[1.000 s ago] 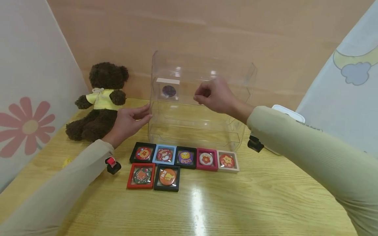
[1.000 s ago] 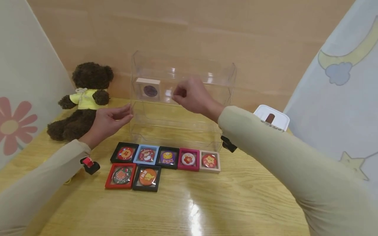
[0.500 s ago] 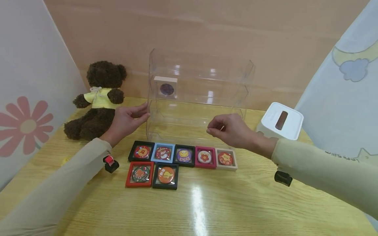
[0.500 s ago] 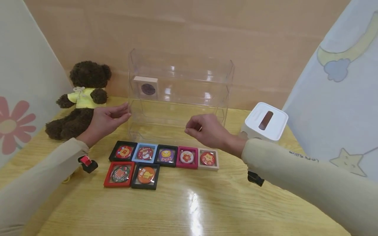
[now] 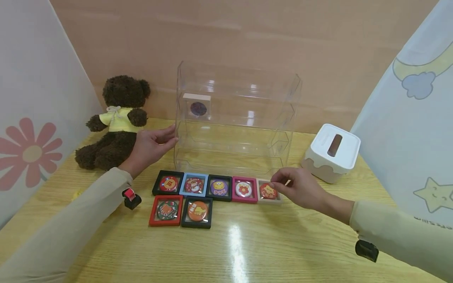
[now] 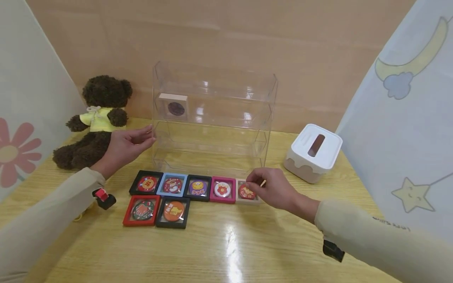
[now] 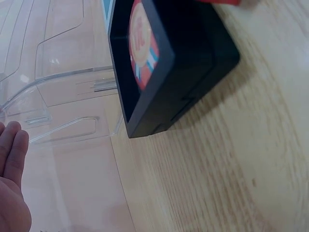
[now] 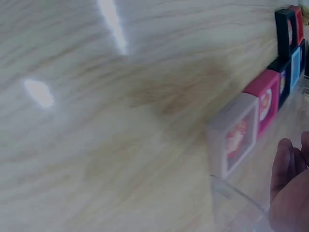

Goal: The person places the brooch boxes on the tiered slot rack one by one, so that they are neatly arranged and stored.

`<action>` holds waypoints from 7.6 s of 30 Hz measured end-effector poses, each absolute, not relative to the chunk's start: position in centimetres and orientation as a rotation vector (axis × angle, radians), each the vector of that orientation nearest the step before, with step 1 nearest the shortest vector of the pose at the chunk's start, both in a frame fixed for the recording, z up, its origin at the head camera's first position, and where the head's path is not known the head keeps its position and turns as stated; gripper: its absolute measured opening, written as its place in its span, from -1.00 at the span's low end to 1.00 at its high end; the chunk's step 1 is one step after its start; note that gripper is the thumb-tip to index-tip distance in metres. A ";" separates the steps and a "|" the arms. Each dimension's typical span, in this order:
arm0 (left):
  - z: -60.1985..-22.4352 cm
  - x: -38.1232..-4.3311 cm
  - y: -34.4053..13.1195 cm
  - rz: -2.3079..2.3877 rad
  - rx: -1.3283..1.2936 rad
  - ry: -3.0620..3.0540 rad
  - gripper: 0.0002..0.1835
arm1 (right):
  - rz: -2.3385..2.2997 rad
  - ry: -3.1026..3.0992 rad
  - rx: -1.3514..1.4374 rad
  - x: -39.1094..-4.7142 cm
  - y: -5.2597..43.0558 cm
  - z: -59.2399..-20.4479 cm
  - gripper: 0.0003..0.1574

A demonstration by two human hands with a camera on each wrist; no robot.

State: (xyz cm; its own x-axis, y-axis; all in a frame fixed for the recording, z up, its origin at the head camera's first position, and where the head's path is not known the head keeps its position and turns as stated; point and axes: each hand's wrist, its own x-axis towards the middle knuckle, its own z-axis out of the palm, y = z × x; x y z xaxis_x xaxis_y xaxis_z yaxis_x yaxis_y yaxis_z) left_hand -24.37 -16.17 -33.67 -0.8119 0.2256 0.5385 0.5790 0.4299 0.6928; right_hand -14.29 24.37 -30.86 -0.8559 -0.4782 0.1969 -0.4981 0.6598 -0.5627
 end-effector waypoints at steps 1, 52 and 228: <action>-33.7 -24.3 -16.2 -1.341 -0.684 -2.325 -0.58 | 0.971 -2.839 0.817 -14.1 24.7 -31.2 -0.92; -31.1 -21.7 -15.0 -1.317 -0.688 -2.332 -0.60 | 1.141 -3.025 0.634 -14.4 29.0 -36.2 -0.30; -35.6 -23.8 -15.0 -1.523 -0.680 -2.236 -0.71 | 0.799 -2.509 0.633 -26.9 14.6 -22.3 -0.88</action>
